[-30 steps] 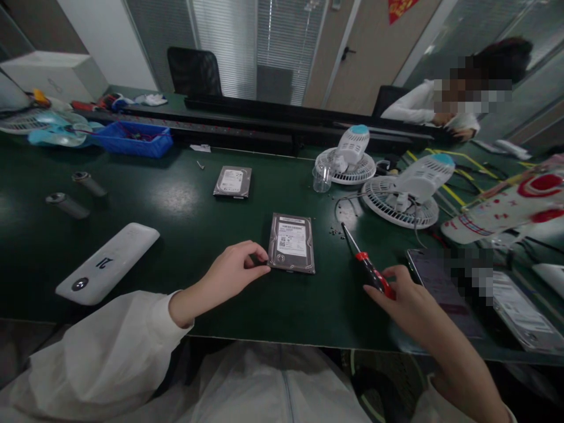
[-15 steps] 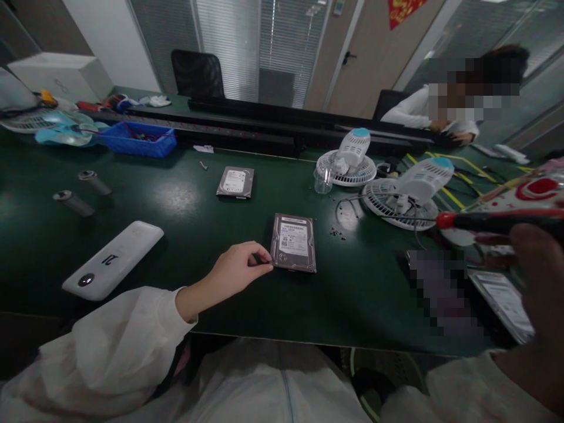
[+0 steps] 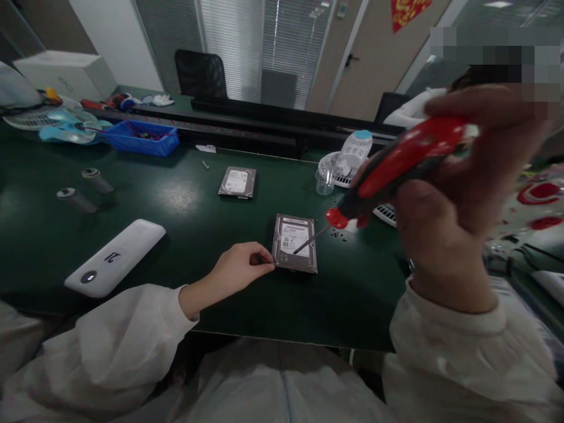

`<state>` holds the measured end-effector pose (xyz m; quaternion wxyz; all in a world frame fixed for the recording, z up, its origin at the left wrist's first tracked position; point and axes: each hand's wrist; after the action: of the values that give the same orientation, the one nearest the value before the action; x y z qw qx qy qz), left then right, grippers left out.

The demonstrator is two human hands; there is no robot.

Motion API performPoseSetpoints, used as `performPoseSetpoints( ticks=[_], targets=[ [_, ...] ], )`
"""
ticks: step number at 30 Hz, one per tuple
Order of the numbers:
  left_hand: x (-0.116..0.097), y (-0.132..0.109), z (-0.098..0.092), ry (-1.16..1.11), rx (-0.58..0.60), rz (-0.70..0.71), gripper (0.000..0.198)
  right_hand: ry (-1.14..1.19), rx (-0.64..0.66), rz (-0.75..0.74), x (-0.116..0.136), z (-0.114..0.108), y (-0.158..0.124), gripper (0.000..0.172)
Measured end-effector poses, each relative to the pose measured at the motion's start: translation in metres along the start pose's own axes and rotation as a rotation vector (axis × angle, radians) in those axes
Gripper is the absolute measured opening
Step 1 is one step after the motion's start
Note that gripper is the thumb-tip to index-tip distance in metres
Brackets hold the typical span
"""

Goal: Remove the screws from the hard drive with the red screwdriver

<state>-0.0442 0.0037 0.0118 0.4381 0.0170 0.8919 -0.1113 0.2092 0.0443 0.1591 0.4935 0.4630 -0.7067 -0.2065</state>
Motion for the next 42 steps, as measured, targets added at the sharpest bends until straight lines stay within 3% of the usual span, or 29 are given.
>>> performPoseSetpoints(
  ticks=[3, 7, 13, 22, 28, 42],
  targets=[
    [0.002, 0.0, 0.0, -0.001, -0.001, -0.001, 0.021, 0.128, 0.015, -0.046, -0.012, 0.028, 0.007, 0.038],
    [0.003, 0.001, 0.0, 0.014, -0.007, -0.008, 0.021, 0.145, 0.121, 0.06, -0.025, 0.04, 0.003, 0.043],
    [0.0, 0.0, -0.002, 0.015, 0.017, -0.035, 0.024, 0.105, 0.122, 0.092, -0.039, 0.044, -0.003, 0.044],
    [-0.003, 0.0, -0.004, 0.036, 0.018, -0.016, 0.024, 0.042, 0.147, 0.068, -0.04, 0.048, -0.003, 0.04],
    [-0.005, -0.001, -0.004, 0.039, 0.019, -0.02, 0.022, 0.152, 0.109, -0.057, -0.049, 0.051, -0.001, 0.039],
    [-0.002, 0.0, -0.003, 0.015, 0.028, -0.022, 0.024, 0.148, 0.116, -0.058, -0.053, 0.051, -0.002, 0.042]
  ],
)
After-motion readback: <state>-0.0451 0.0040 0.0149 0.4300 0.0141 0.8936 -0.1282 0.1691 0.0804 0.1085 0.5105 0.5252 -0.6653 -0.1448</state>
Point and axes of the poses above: each hand's wrist, its own y-axis towards the middle knuckle, its own z-axis out of the palm, x = y × z, and after that the axes turned 6 degrees about -z, right-handed
